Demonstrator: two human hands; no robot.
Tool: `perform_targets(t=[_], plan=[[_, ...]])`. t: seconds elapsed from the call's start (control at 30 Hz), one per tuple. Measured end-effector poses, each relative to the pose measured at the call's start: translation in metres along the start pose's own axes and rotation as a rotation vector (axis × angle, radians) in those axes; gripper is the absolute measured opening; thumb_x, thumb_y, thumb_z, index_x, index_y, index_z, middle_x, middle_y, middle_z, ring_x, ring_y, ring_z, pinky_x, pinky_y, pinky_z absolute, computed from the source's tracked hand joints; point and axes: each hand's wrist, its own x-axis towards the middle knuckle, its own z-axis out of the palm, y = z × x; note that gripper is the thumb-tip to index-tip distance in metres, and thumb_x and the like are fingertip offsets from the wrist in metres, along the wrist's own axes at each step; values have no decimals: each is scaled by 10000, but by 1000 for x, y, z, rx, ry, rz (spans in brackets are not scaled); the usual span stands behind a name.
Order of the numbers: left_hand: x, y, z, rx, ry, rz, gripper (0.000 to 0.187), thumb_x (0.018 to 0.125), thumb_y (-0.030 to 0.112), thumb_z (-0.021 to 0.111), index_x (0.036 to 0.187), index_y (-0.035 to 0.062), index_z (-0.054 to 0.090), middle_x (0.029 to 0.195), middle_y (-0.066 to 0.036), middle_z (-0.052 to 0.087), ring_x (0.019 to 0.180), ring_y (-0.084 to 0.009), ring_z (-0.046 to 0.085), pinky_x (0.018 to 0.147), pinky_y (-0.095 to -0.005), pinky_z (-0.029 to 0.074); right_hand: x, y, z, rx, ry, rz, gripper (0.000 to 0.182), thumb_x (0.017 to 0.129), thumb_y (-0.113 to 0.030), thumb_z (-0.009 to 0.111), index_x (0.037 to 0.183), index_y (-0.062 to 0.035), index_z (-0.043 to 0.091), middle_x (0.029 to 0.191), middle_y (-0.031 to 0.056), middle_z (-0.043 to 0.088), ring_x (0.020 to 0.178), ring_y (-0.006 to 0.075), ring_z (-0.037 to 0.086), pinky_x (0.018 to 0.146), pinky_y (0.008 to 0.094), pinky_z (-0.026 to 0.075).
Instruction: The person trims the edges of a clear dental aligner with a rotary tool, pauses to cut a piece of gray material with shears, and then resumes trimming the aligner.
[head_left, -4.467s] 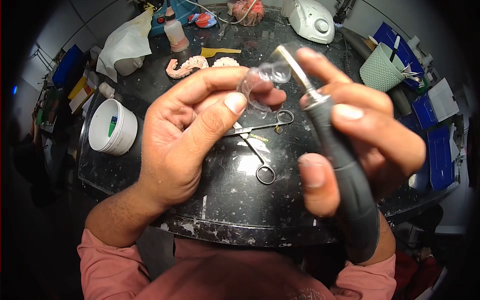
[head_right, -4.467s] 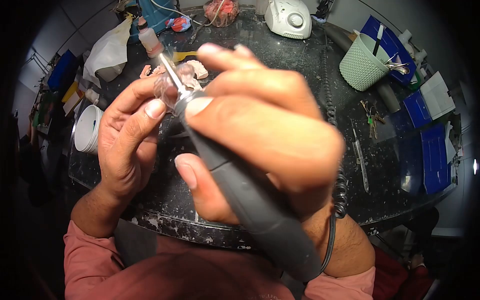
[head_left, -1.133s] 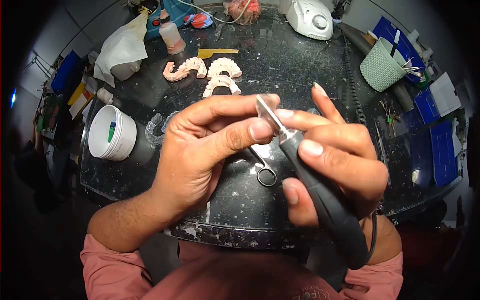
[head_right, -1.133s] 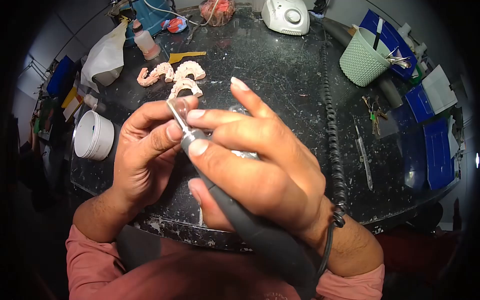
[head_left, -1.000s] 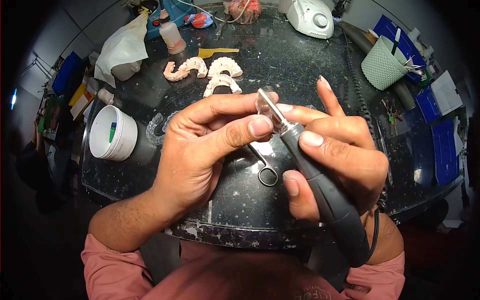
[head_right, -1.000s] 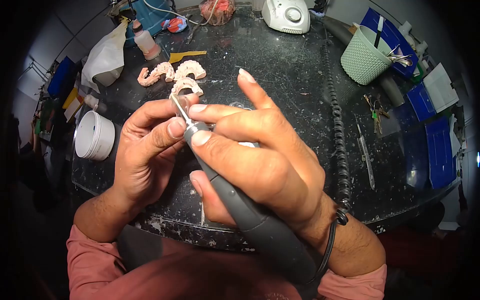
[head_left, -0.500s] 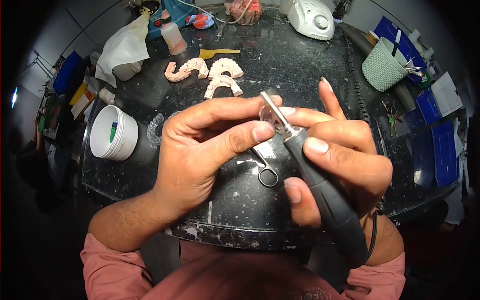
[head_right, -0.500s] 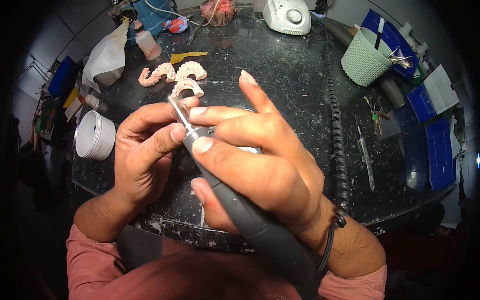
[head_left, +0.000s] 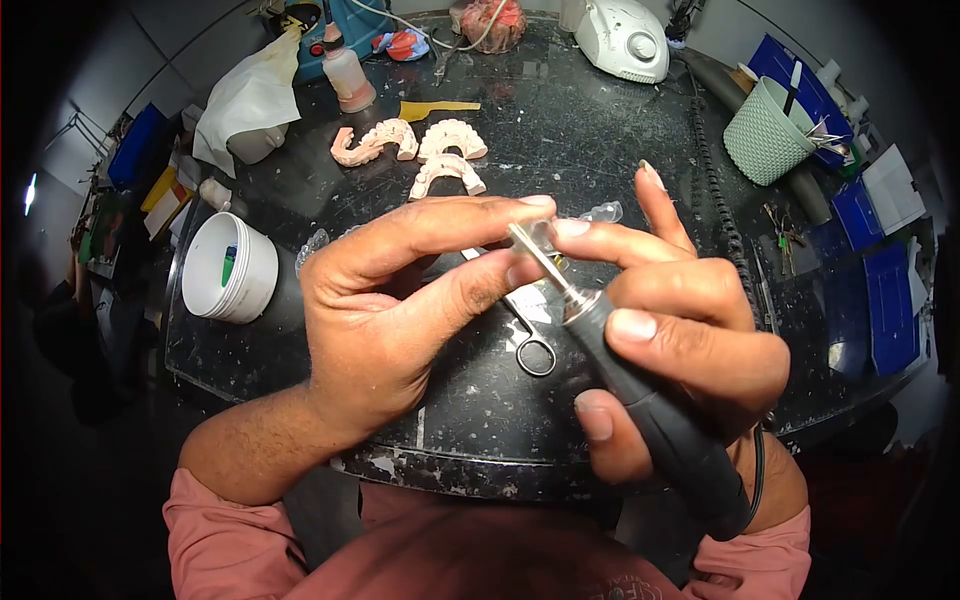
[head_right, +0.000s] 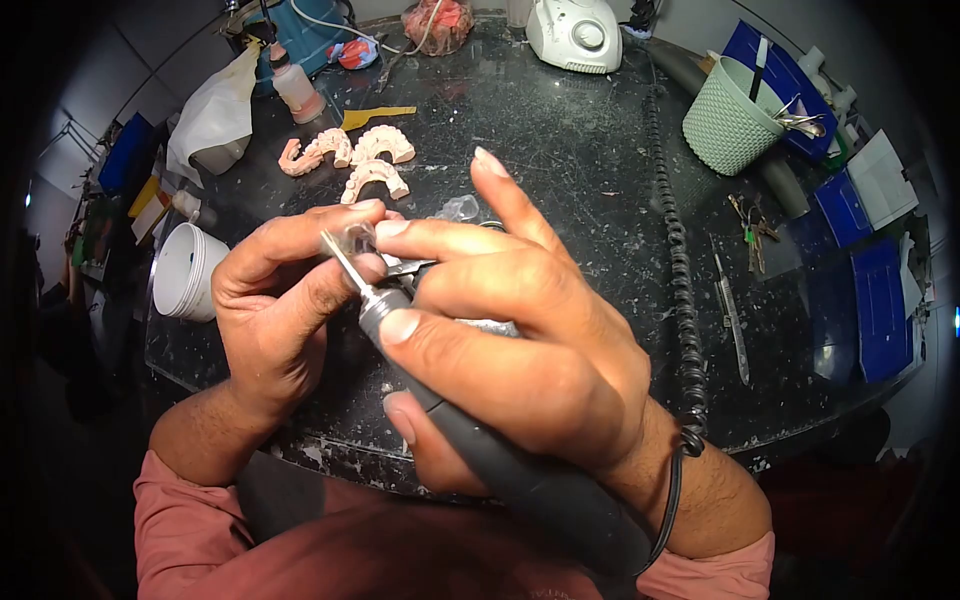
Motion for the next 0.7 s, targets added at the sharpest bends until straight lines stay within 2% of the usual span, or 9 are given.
perform_targets(t=[0.2, 0.43, 0.5, 0.53, 0.7], plan=[[4, -3, -4, 164, -64, 158, 233, 845, -39, 668, 1077, -20, 656, 1102, -180, 676, 1088, -288, 630, 966, -408, 491, -1, 3, 0, 27, 2, -34, 410, 883, -271, 672, 1124, -81, 400, 953, 144, 510, 987, 390, 662, 1069, 647, 336], [3, -3, -5, 157, -49, 147, 219, 853, -41, 661, 1071, -23, 646, 1107, -184, 670, 1098, -284, 626, 976, -408, 486, -1, 0, 2, 24, 7, -15, 418, 887, -277, 668, 1132, -80, 393, 937, 145, 504, 983, 396, 662, 1063, 642, 348], [2, -1, -3, 103, -28, 60, 241, 842, -52, 670, 1079, -25, 638, 1117, -178, 664, 1091, -274, 629, 975, -401, 490, 1, -1, 0, 1, -34, -11, 423, 887, -286, 673, 1135, -85, 395, 936, 138, 505, 991, 399, 659, 1061, 645, 348], [1, -1, -3, 104, -28, 60, 241, 842, -52, 670, 1079, -25, 638, 1117, -178, 664, 1091, -274, 629, 975, -401, 490, -2, -1, 3, 25, 21, 12, 427, 887, -295, 677, 1139, -94, 397, 940, 129, 512, 999, 400, 657, 1059, 650, 345], [0, -1, -2, 68, -33, 84, 257, 834, -53, 682, 1083, -28, 623, 1121, -176, 656, 1082, -259, 632, 960, -392, 499, -2, 0, 2, 37, -27, -14, 435, 888, -298, 678, 1147, -93, 395, 957, 134, 509, 1008, 406, 654, 1053, 650, 352]])
